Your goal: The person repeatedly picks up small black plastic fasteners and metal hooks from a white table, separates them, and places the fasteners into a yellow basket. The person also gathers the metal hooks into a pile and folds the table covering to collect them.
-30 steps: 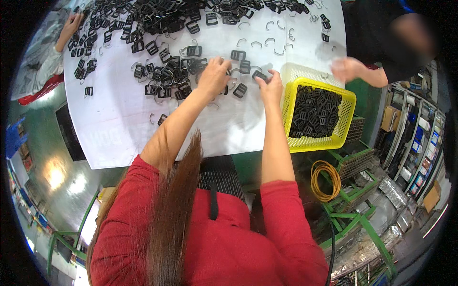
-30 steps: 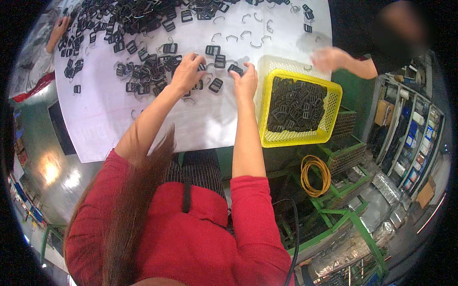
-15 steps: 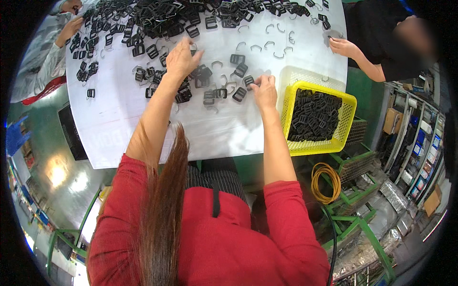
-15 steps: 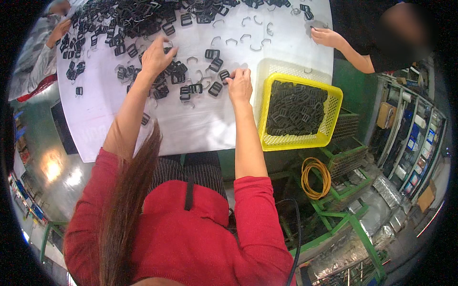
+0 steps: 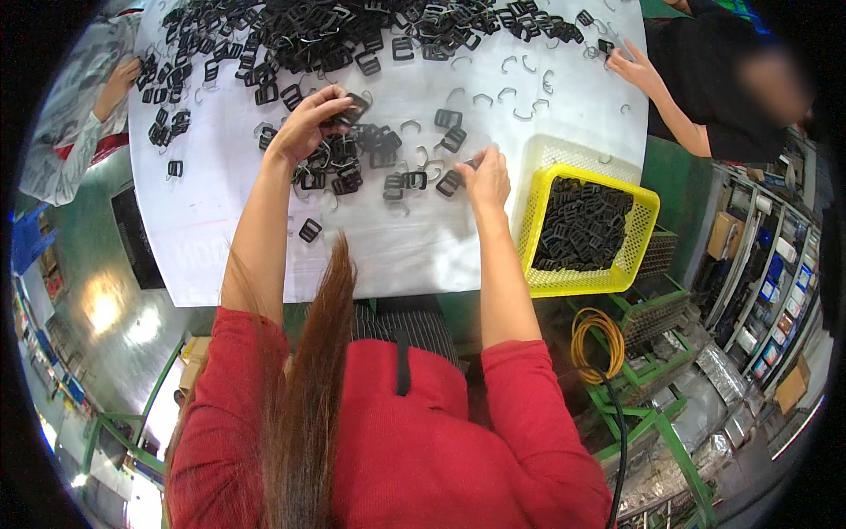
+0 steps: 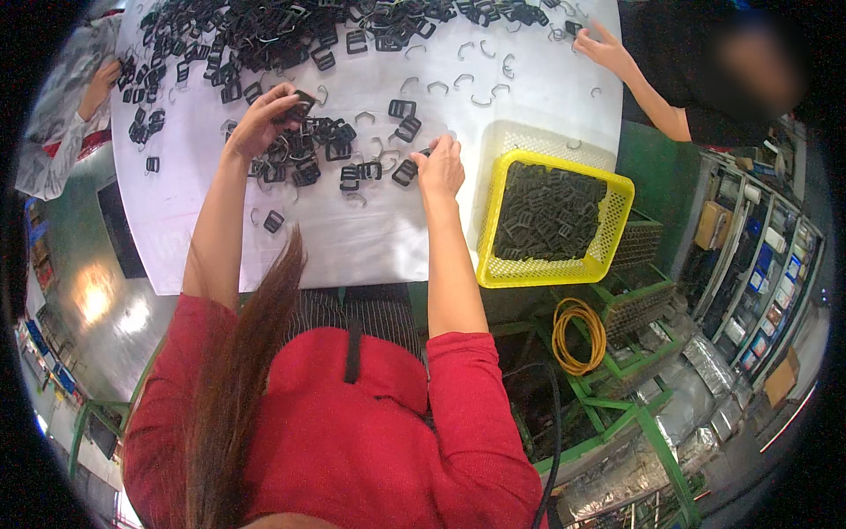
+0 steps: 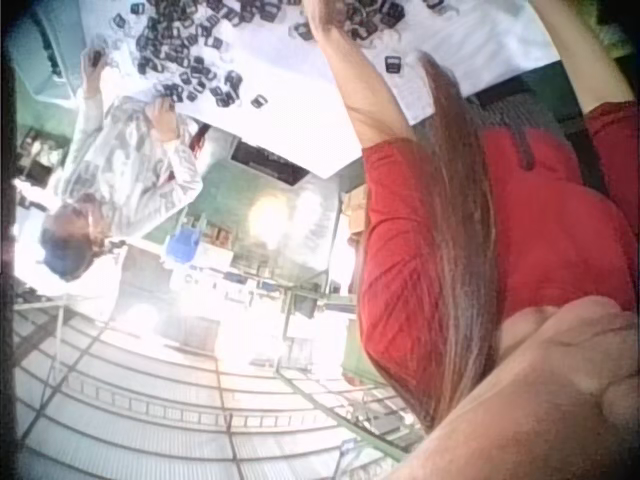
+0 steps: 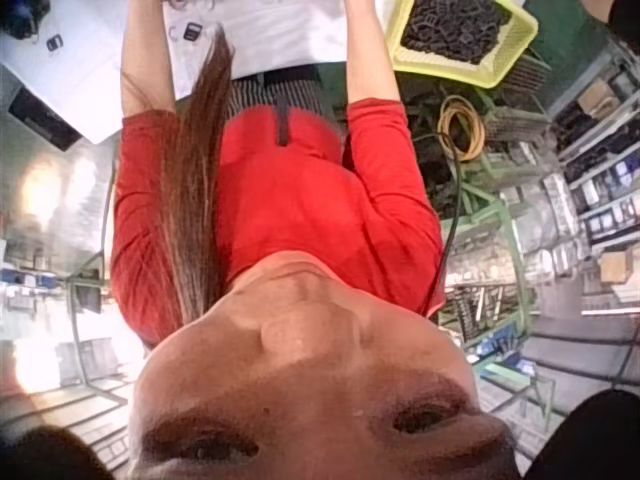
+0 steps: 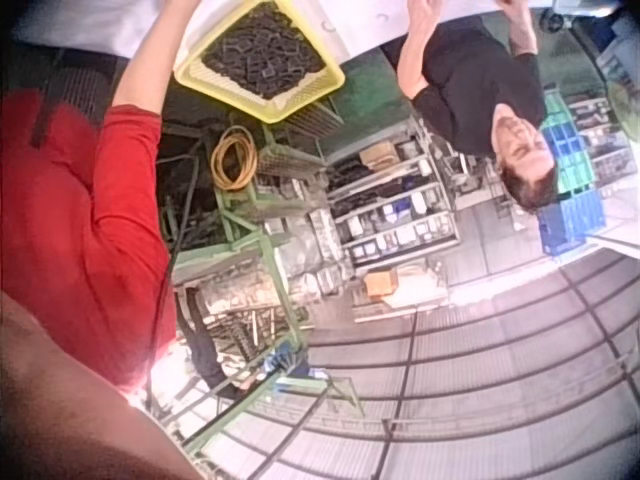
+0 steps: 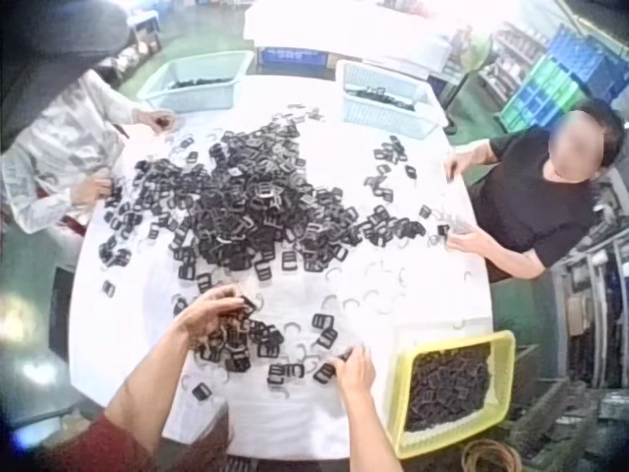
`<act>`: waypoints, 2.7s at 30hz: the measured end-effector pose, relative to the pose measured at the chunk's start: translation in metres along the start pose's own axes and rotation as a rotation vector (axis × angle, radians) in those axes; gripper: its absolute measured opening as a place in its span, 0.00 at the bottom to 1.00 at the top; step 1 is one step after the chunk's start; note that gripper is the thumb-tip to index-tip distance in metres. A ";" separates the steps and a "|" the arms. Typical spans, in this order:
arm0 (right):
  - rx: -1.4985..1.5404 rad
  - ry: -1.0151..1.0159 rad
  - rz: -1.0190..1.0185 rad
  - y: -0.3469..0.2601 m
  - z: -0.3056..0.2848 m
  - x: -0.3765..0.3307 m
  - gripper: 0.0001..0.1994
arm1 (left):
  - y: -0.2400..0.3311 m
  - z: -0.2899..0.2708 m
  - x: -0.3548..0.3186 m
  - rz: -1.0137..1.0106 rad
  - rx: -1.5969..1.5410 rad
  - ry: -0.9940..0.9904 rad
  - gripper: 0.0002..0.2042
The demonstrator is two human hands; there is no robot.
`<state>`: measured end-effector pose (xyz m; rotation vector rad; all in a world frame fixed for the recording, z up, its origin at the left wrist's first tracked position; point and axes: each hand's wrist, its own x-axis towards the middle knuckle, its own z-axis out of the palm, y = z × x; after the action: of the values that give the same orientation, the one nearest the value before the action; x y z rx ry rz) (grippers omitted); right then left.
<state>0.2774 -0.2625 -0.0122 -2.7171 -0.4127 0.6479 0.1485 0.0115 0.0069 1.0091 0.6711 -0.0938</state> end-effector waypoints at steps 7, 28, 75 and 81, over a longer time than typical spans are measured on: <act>-0.120 0.000 0.080 -0.004 0.002 -0.010 0.23 | -0.016 0.036 0.008 -0.035 0.147 0.060 0.08; 0.391 0.093 -0.004 0.025 -0.069 -0.025 0.13 | -0.020 0.043 -0.014 -0.177 0.369 0.166 0.10; -0.223 -0.283 -0.588 -0.074 0.000 0.065 0.15 | -0.042 0.006 -0.041 -0.041 0.092 0.357 0.09; 0.089 -0.037 -0.082 0.029 -0.130 -0.022 0.15 | -0.027 0.179 -0.010 -0.039 0.211 0.087 0.11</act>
<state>0.3260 -0.3269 0.0961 -2.5932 -0.4894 0.6779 0.2161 -0.1499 0.0550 1.2081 0.7717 -0.1577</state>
